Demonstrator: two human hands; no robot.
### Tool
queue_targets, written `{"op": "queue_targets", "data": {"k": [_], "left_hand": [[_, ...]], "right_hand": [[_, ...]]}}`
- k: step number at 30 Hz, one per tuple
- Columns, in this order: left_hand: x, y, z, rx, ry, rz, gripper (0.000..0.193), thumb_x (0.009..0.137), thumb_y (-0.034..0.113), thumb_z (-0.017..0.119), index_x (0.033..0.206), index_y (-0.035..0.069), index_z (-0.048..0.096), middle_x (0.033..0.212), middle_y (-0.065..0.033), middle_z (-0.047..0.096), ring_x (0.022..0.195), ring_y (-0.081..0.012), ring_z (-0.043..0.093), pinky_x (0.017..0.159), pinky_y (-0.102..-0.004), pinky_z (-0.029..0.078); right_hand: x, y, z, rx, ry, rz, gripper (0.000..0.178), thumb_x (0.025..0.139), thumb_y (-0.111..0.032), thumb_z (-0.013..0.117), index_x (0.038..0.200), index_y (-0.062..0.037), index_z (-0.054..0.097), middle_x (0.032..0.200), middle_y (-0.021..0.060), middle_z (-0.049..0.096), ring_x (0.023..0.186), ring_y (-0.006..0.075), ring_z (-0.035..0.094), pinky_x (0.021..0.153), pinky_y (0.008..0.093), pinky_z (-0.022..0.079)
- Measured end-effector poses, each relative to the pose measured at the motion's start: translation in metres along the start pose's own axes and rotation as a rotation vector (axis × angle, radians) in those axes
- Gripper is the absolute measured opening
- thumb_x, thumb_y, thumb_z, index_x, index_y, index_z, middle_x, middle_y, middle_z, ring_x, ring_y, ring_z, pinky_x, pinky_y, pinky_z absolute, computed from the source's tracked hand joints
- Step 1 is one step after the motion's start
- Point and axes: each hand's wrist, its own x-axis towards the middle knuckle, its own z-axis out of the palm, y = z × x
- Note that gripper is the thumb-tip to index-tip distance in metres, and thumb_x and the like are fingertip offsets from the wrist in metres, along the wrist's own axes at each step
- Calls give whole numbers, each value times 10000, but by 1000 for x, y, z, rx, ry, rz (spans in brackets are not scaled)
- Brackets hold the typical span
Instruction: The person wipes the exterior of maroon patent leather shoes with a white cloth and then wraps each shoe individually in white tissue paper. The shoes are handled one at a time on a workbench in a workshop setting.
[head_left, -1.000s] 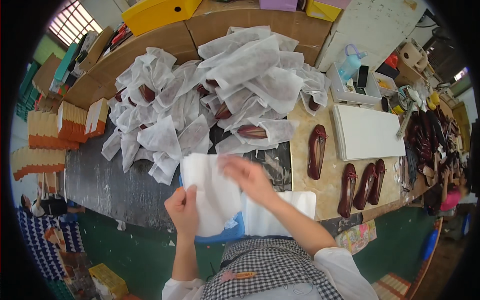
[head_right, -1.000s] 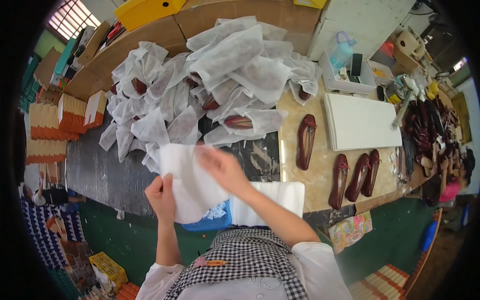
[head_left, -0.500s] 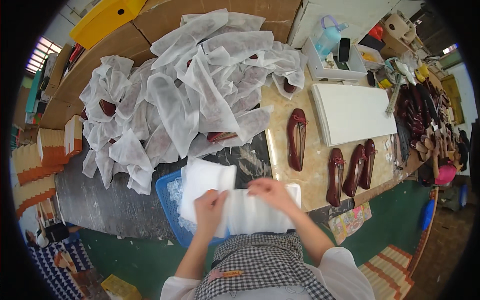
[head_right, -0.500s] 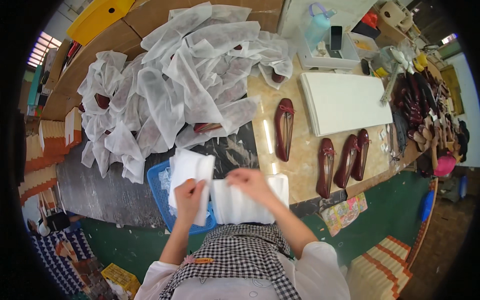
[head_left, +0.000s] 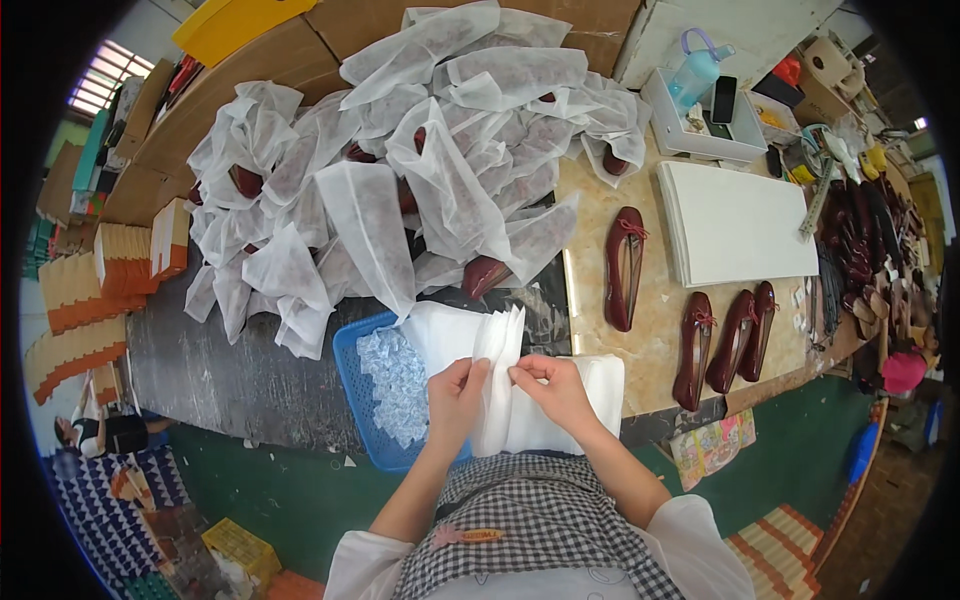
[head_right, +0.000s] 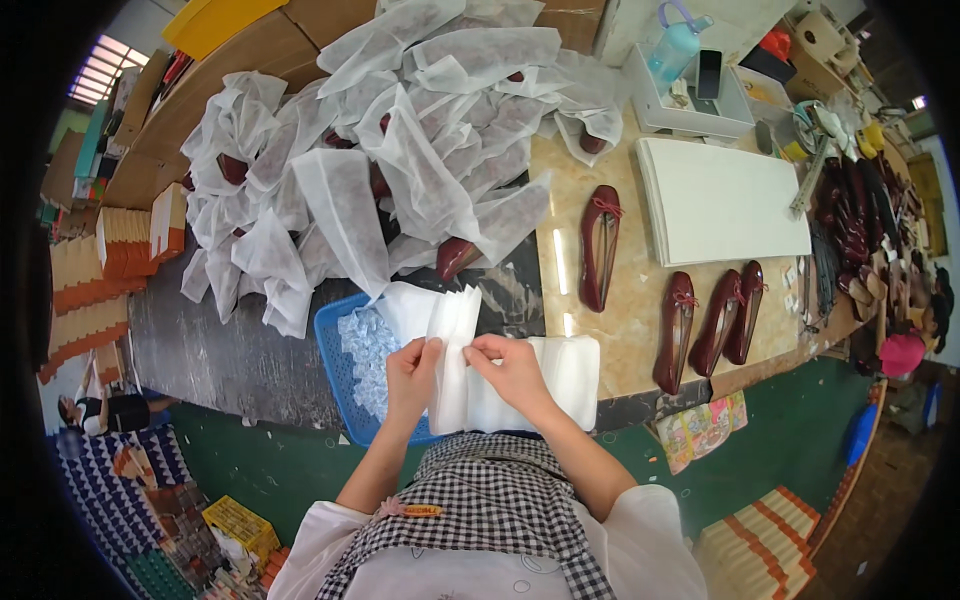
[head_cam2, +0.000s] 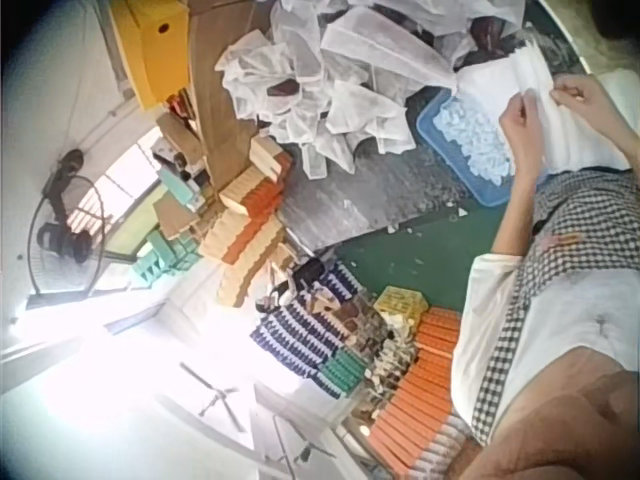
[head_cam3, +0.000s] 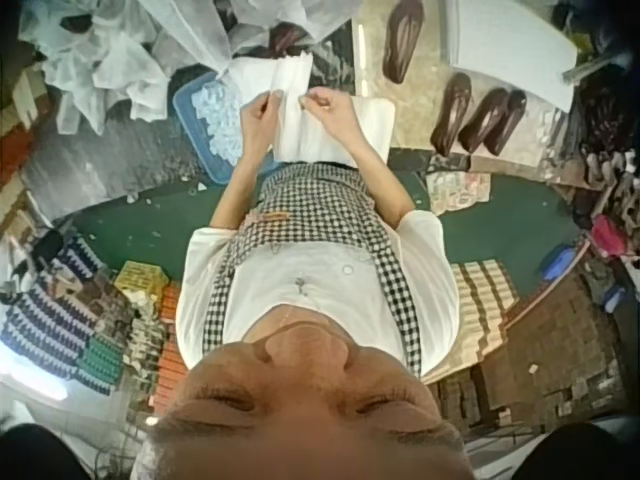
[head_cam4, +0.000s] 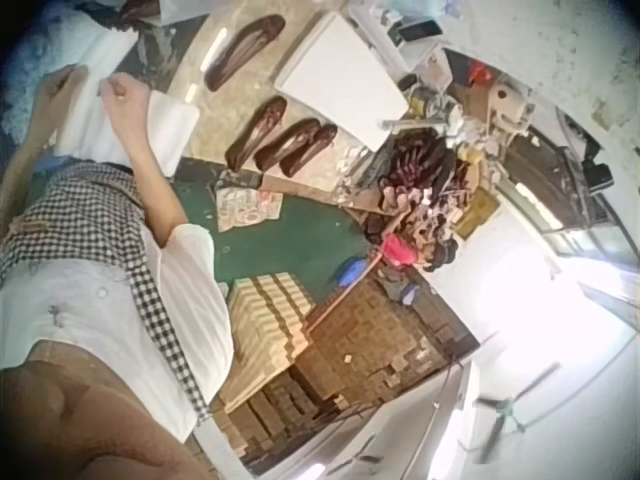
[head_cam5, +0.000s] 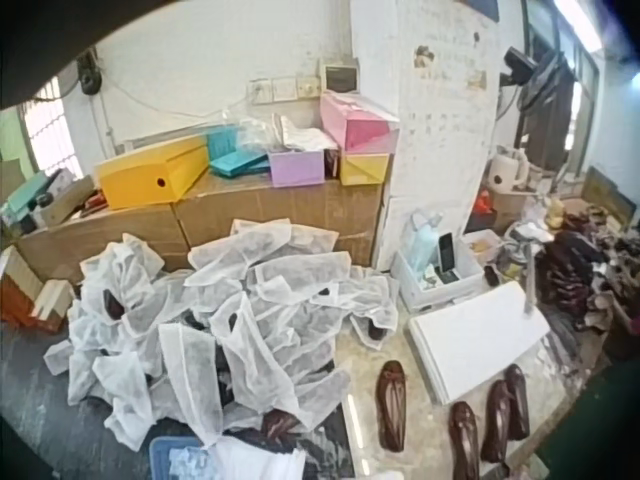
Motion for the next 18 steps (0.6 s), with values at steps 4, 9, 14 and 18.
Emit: {"op": "queue_targets", "data": {"k": [4, 9, 14, 18], "left_hand": [[-7, 8, -8, 87, -38, 60, 218, 856, 143, 634, 775, -59, 619, 643, 18, 543, 545, -27, 414, 475, -227, 340], [0, -8, -22, 75, 10, -13, 207, 845, 138, 647, 763, -46, 599, 626, -2, 551, 512, -45, 412, 462, -261, 329], [1, -8, -28, 560, 136, 391, 249, 830, 138, 662, 689, -11, 521, 618, -111, 505, 452, -241, 465, 457, -330, 344], [-1, 8, -6, 600, 35, 387, 256, 820, 122, 664, 671, 7, 491, 655, -135, 500, 525, -323, 506, 483, -387, 388]], "right_hand": [[-4, -3, 7, -48, 18, -34, 156, 856, -127, 621, 884, 24, 651, 776, 88, 690, 749, 122, 654, 684, 254, 495], [-3, 5, -7, -253, 92, -43, 146, 809, -129, 644, 856, 8, 651, 778, 108, 686, 744, 171, 667, 674, 289, 499], [19, 53, -73, -1082, 428, -292, 331, 795, -137, 644, 1105, -44, 577, 1003, 185, 644, 926, 300, 627, 850, 396, 452], [62, 120, -139, -1119, 749, 13, 735, 800, -136, 668, 1427, -82, 290, 1266, 226, 507, 1081, 307, 557, 890, 351, 448]]}}
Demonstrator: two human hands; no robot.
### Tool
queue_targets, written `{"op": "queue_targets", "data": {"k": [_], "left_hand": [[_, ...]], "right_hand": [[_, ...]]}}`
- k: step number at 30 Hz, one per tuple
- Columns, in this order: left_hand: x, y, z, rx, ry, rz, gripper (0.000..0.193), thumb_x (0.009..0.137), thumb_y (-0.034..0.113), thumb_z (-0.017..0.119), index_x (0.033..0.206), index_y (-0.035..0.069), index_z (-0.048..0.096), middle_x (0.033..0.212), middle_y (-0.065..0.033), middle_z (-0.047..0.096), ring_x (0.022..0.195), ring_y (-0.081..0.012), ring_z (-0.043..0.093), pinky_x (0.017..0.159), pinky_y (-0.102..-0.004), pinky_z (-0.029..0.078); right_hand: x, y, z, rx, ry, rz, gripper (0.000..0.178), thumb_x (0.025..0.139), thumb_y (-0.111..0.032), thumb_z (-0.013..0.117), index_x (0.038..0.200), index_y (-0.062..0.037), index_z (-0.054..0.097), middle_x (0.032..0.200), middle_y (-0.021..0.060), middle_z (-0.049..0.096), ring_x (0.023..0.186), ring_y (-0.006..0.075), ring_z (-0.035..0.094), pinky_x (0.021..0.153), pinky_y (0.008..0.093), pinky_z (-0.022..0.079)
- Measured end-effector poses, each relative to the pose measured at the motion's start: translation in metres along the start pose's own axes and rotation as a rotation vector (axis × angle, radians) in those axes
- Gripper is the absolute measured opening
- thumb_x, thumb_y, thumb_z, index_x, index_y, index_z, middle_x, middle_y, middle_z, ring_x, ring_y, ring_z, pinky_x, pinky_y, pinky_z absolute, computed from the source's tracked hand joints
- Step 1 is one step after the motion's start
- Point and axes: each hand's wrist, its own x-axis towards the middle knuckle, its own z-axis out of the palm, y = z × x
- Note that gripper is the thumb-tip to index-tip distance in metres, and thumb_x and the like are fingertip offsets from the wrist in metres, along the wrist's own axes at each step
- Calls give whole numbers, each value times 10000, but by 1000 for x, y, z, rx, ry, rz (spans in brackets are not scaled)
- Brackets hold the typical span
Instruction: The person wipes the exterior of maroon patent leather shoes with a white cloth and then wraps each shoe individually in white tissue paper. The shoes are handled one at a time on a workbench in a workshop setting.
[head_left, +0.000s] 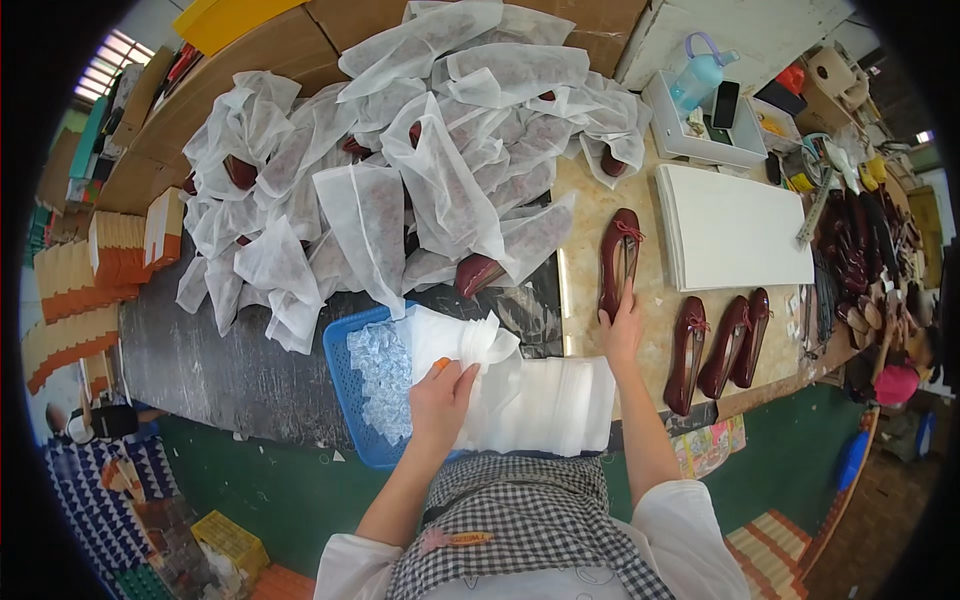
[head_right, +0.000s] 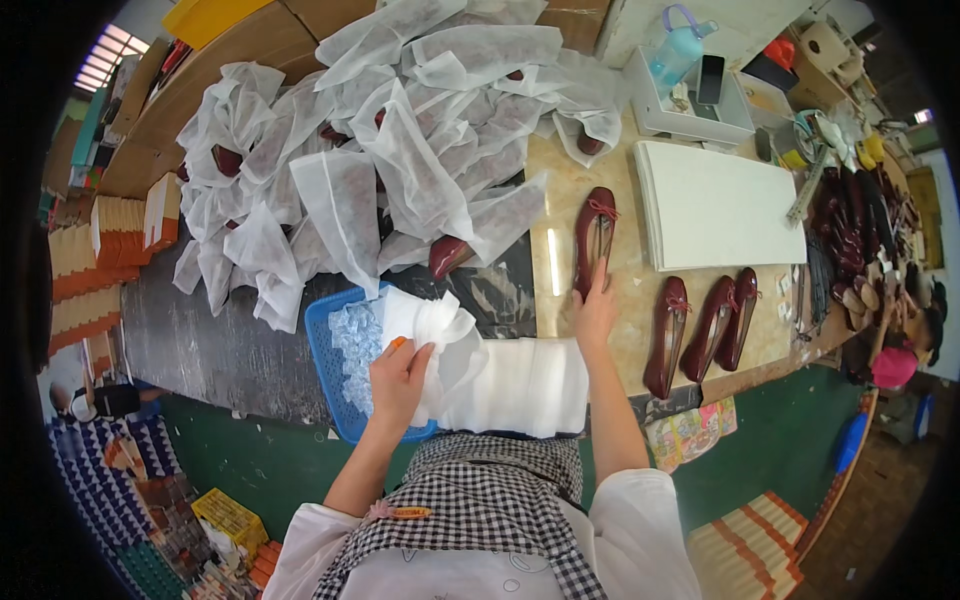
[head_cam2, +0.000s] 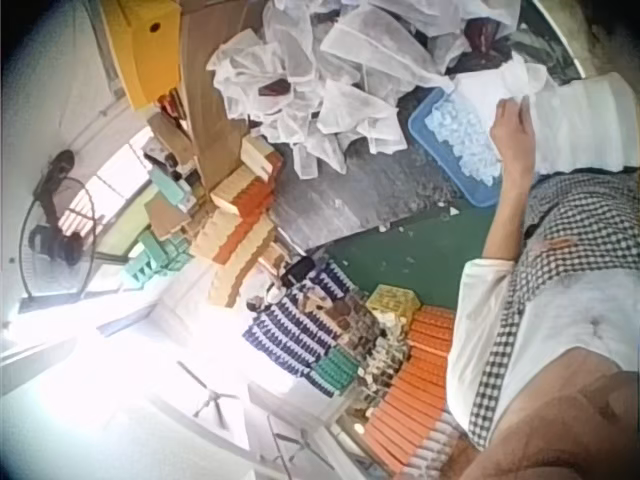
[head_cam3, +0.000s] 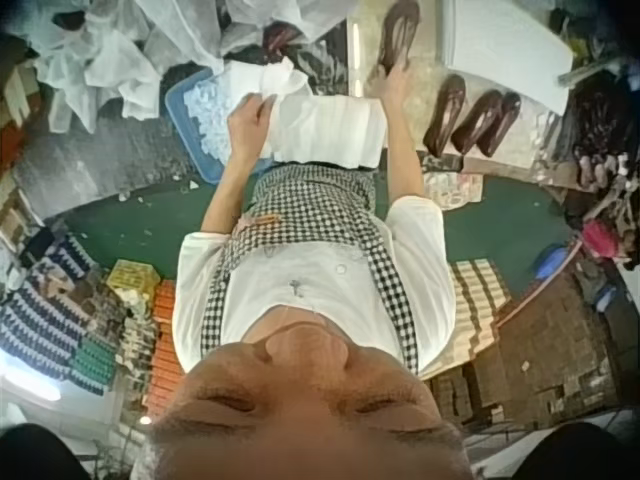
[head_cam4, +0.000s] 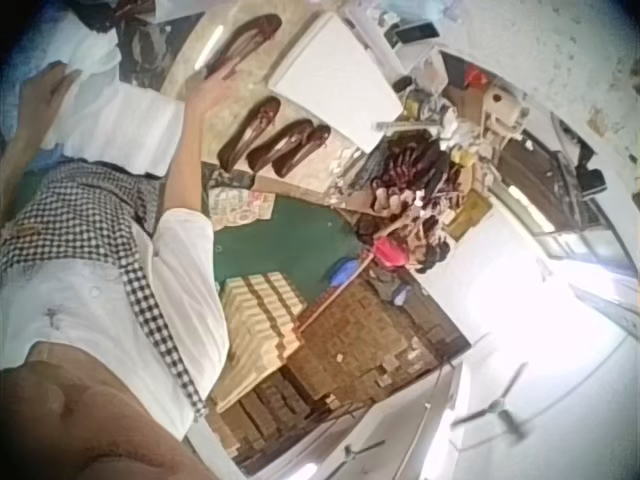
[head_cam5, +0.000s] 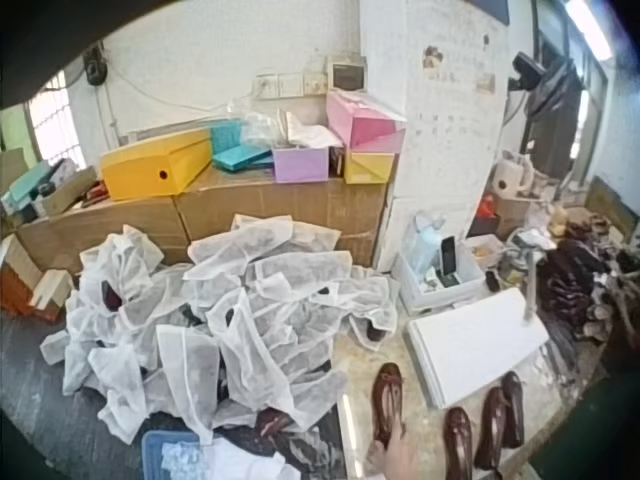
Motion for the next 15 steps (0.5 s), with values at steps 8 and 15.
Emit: {"op": "queue_targets", "data": {"k": [8, 15], "left_hand": [[5, -43, -4, 101, 84, -6, 221, 837, 164, 643, 697, 27, 539, 672, -131, 526, 543, -322, 534, 492, -408, 411], [-70, -3, -29, -181, 29, 24, 234, 797, 99, 672, 642, 2, 526, 566, -116, 455, 488, -190, 459, 471, -335, 347]], "right_hand": [[-31, -29, -188, 628, -802, -449, 646, 804, -60, 629, 1401, -91, 383, 1380, 129, 456, 1195, 273, 474, 1026, 329, 356], [-78, -137, -146, 725, -1359, -258, 564, 867, -158, 612, 1378, -93, 382, 1059, 178, 593, 956, 285, 589, 836, 322, 484]]}}
